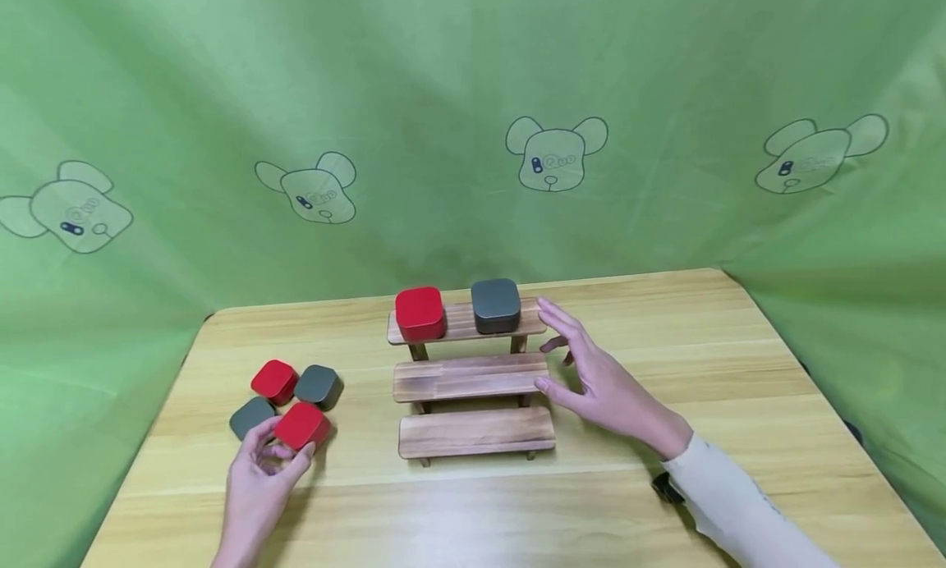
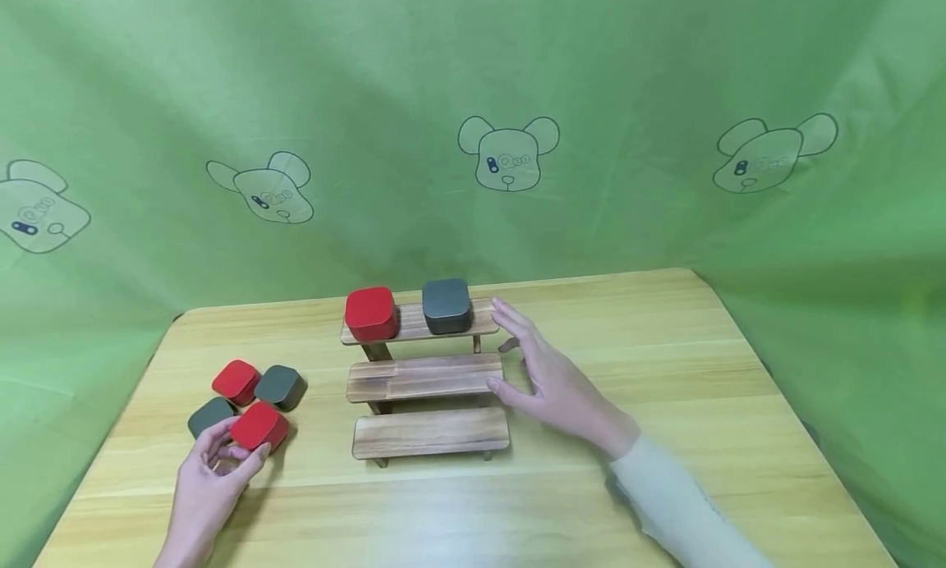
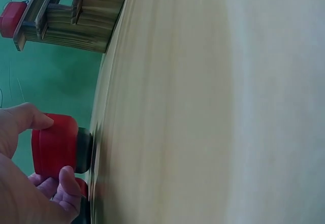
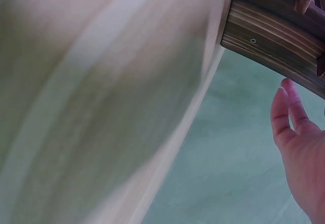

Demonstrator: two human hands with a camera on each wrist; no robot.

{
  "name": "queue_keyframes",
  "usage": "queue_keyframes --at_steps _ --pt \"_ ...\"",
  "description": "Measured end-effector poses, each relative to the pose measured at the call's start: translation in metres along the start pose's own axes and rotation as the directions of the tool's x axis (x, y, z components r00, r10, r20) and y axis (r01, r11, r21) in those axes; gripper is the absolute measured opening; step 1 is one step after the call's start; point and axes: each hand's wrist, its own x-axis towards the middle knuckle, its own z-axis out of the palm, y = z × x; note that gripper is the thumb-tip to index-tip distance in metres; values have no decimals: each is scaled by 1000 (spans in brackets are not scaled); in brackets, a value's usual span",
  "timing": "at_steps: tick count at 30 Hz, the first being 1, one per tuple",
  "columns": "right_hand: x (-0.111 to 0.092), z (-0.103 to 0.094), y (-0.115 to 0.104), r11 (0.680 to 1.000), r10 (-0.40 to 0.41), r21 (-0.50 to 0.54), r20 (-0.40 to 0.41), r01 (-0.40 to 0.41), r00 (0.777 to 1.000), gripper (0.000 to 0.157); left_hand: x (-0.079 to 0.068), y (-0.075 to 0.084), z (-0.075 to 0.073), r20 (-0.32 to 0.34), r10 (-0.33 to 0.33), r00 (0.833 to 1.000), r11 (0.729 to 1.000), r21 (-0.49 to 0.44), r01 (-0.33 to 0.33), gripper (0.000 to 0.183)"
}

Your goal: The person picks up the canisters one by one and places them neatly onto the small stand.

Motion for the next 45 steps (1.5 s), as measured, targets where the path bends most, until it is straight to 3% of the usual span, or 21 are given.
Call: queue_keyframes --at_steps 6,10,17,24,35,45 --pt "1 -1 -1 1000 -4 -20 6 4 1000 97 -2 0 2 -35 19 999 999 -38 -20 71" --pt "0 -3 -2 999 -9 -44 0 9 1000 97 -6 2 5 -62 76 995 997 -20 -77 69" --pt "0 -1 1 999 -11 -31 -3 11 1000 97 -15 9 7 -109 195 975 981 4 -196 62" --pt "0 -1 2 1000 -11 -21 -1 11 1000 97 -19 12 11 -140 251 958 966 -23 -257 62" --pt "0 -2 1 1000 -4 -17 2 4 1000 97 -22 24 21 -112 370 922 917 -114 -381 65" --pt "-1 -1 4 1000 -4 -9 -2 4 1000 96 -31 43 31 -37 382 923 904 -193 -382 66"
